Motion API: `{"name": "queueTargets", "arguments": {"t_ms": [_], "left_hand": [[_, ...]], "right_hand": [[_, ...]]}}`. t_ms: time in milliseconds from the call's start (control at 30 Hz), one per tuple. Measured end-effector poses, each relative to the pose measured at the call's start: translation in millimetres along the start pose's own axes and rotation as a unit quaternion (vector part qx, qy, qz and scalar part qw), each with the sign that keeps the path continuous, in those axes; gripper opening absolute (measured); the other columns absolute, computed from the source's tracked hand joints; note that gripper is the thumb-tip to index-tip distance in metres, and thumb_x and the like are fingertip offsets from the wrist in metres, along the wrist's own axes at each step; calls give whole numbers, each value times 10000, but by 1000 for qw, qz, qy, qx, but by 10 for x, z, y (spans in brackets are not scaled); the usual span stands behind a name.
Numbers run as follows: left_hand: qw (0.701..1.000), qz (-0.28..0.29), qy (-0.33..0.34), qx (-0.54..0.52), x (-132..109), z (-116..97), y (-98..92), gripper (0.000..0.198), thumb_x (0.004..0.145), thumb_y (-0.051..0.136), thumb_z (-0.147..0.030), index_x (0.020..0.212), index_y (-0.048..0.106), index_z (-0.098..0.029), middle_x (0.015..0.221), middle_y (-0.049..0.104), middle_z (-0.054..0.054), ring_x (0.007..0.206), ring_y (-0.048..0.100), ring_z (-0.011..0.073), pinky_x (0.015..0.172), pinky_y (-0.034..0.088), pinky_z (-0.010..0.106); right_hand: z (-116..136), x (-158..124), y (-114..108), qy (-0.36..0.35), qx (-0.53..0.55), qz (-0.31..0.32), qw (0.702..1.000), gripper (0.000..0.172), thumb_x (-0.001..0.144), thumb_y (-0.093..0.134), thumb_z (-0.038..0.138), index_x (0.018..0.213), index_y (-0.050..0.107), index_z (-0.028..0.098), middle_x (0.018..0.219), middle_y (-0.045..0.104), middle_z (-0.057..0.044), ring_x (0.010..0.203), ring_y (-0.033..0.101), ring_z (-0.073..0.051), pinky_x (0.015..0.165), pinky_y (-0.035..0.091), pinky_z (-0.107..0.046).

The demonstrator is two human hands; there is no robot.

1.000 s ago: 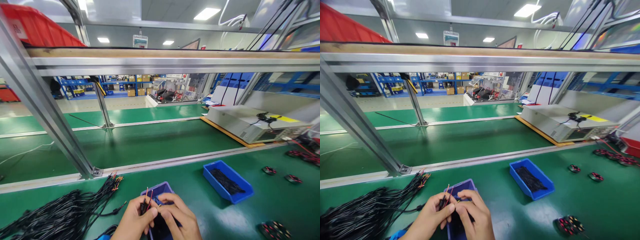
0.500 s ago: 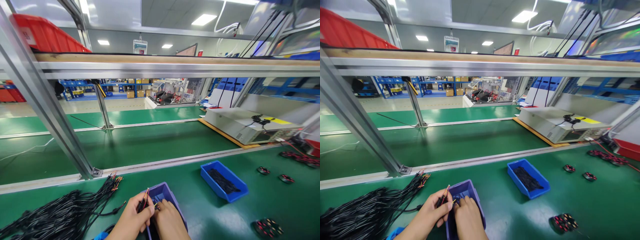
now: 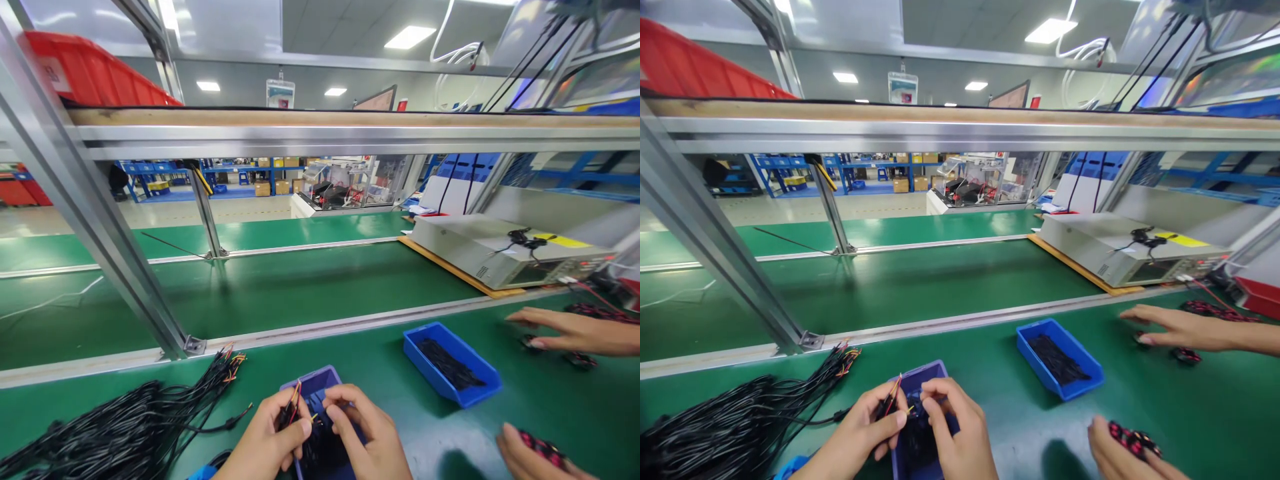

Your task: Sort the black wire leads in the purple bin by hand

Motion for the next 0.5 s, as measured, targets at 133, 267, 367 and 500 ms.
{"name": "queueTargets", "arguments": {"t_ms": [133,267,367,500], "left_hand": [[1000,-2,-2,1,-2,16,7,492,733,712,-653,764,560,-186,509,490,-62,432,431,90,394,272,182],[1000,3,-2,-3,3,29,12,504,728,711,-663,763,555,-185,499,486,-63,416,419,85,385,260,181],[1000,6,2,-2,7,34,15,516,724,705,-678,754,555,-186,493,491,-62,407,421,81,381,251,177],[1000,3,4,-3,10,38,14,512,719,711,-676,754,556,-189,494,486,-65,410,426,84,382,259,178]], "right_hand": [[-4,-20,-11,-19,-14,13,1000,211,924,639,418,941,710,220,823,728,-51,698,708,-186,592,576,-205],[20,-24,10,-16,4,-12,1000,254,922,634,454,896,708,213,794,712,-44,662,695,-175,601,585,-209],[39,-24,33,-18,15,-24,999,269,912,645,466,866,706,209,780,700,-44,645,681,-170,573,577,-203],[37,-14,33,-30,19,-15,999,227,917,652,426,872,704,209,829,696,-52,646,674,-164,554,574,-196]]}}
Point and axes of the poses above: each hand's wrist, its own x-axis towards the middle knuckle, its own y-axis out of the palm, z = x × y, the point moved 3 cm from there along x, towards the middle knuckle
